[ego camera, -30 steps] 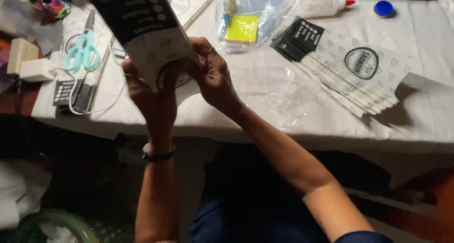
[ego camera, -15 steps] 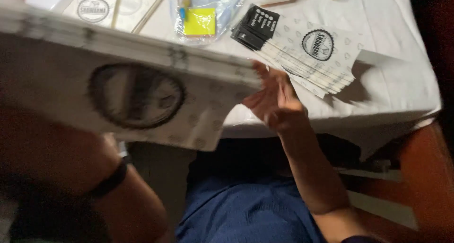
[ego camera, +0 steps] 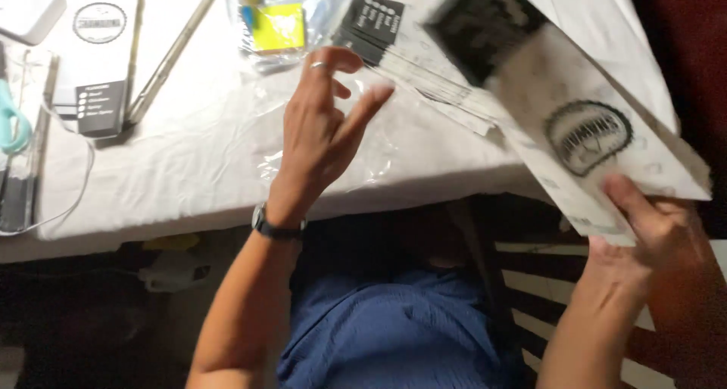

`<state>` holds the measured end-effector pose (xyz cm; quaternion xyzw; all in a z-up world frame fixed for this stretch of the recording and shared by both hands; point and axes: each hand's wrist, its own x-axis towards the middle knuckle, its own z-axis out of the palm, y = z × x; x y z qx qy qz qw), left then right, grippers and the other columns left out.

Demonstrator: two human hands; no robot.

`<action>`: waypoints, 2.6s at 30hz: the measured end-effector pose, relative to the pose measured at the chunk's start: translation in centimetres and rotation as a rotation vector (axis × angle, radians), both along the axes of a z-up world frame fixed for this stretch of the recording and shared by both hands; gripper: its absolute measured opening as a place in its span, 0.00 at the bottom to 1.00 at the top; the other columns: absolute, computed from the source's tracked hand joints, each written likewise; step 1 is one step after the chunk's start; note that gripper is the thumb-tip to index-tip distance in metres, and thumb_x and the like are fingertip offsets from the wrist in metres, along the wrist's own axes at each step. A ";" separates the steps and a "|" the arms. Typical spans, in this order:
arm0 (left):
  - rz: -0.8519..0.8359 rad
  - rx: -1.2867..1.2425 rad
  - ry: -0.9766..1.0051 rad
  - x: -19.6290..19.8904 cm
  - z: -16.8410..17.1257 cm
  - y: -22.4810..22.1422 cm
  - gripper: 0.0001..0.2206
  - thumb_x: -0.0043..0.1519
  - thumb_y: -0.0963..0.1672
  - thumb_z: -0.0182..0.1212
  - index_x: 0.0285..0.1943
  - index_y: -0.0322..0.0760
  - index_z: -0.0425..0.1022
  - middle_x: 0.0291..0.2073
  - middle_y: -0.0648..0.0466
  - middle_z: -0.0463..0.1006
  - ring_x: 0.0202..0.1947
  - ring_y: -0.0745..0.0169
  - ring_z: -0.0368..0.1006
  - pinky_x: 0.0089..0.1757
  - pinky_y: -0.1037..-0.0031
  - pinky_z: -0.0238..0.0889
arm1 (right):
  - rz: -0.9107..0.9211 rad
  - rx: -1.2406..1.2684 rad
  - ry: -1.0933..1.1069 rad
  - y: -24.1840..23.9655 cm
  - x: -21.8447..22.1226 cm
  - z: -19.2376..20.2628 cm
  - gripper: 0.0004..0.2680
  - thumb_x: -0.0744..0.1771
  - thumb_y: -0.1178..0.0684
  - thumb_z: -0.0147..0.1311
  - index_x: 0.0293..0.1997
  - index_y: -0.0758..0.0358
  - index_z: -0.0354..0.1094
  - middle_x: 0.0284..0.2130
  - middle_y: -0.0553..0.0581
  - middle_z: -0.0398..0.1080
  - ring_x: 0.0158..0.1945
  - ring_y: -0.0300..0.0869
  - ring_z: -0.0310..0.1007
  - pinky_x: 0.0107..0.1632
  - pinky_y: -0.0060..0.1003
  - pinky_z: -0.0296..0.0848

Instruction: Packaging stacks of printed paper sleeves into plastic bags for distribution.

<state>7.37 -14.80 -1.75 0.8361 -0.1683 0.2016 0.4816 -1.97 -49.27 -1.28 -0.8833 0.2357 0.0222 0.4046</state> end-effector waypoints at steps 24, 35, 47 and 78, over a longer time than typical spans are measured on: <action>-0.312 0.595 0.229 0.0 0.8 -0.6 0.33 0.45 0.35 0.60 0.66 0.26 0.65 0.48 0.43 0.68 0.37 0.36 0.72 0.36 0.53 0.65 | -0.261 0.187 -0.251 -9.8 -1.6 -25.5 0.21 0.61 0.39 0.68 0.49 0.64 0.71 0.50 0.50 0.71 0.54 0.35 0.71 0.60 0.29 0.66; -0.328 0.709 0.131 -3.4 2.6 -4.9 0.30 0.49 0.30 0.47 0.66 0.21 0.61 0.52 0.40 0.62 0.17 0.33 0.71 0.19 0.46 0.66 | 0.058 0.214 -0.400 -1.1 -1.7 -10.9 0.11 0.59 0.62 0.70 0.42 0.66 0.76 0.42 0.56 0.78 0.43 0.35 0.77 0.52 0.24 0.76; 0.143 0.983 -0.235 -7.3 -0.4 -8.1 0.16 0.61 0.34 0.57 0.59 0.28 0.73 0.57 0.46 0.64 0.25 0.64 0.63 0.13 0.77 0.53 | 0.043 0.094 -0.379 -1.2 -2.8 -15.2 0.07 0.64 0.57 0.67 0.41 0.67 0.78 0.47 0.63 0.77 0.54 0.41 0.75 0.59 0.29 0.73; 0.531 0.551 -0.227 -1.5 -2.2 -3.7 0.27 0.48 0.38 0.75 0.58 0.21 0.74 0.34 0.44 0.68 0.26 0.41 0.73 0.23 0.48 0.70 | 0.346 -0.300 -0.846 2.4 -3.4 -15.6 0.07 0.64 0.65 0.70 0.42 0.74 0.77 0.39 0.73 0.76 0.38 0.61 0.78 0.34 0.50 0.72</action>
